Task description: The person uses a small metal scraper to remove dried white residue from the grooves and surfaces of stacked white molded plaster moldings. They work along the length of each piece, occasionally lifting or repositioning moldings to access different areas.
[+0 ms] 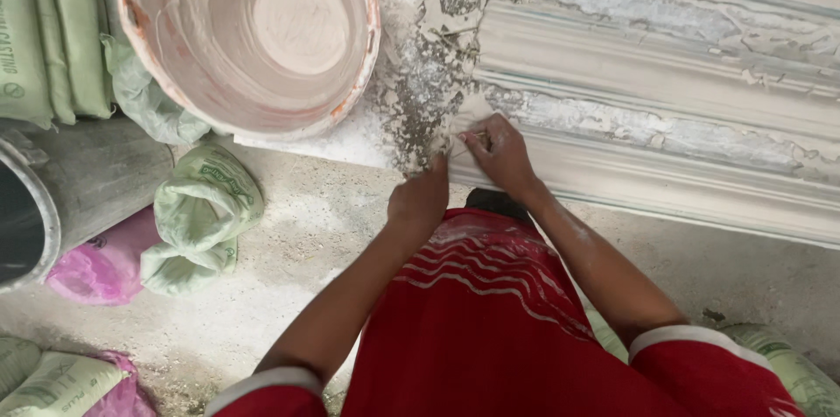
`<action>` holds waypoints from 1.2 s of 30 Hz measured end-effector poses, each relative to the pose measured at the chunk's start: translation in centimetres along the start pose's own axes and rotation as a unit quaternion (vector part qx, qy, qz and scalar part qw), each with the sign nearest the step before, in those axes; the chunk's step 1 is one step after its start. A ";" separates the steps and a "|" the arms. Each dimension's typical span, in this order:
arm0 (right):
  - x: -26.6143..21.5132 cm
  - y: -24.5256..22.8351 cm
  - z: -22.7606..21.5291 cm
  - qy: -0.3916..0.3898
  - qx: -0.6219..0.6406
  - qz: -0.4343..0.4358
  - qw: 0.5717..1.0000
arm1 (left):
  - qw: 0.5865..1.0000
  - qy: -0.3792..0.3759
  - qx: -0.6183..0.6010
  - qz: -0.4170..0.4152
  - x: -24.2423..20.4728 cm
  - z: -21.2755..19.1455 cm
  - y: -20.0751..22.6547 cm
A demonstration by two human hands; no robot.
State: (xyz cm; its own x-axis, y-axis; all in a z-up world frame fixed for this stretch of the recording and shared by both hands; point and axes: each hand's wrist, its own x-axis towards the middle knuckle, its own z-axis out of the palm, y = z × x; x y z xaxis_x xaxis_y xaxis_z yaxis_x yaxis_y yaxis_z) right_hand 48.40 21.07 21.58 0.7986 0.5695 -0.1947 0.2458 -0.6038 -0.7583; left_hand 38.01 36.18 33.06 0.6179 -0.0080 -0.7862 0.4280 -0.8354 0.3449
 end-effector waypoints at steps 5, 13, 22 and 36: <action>1.1 -0.9 -0.5 -0.078 -0.088 0.006 0.993 | 1.000 0.005 -0.002 -0.003 1.0 -0.9 -0.9; -1.0 -0.6 0.3 0.025 0.129 0.023 0.991 | 0.998 0.005 0.066 0.023 -1.0 1.6 -2.8; -0.8 2.4 -2.7 0.102 0.053 -0.167 0.979 | 0.994 0.025 0.091 0.049 1.6 -0.2 -1.9; -0.9 2.2 -2.4 0.085 -0.069 -0.249 0.962 | 0.979 -0.200 0.034 0.029 9.0 -7.0 0.4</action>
State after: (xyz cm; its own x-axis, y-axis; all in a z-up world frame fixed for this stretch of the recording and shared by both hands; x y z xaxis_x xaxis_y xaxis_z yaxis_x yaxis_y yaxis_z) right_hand 49.52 17.94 21.59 0.6384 0.7147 0.2858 0.6829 -0.3546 -0.6387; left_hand 48.36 39.60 29.75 0.3275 -0.2602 -0.9083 0.3466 -0.8613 0.3717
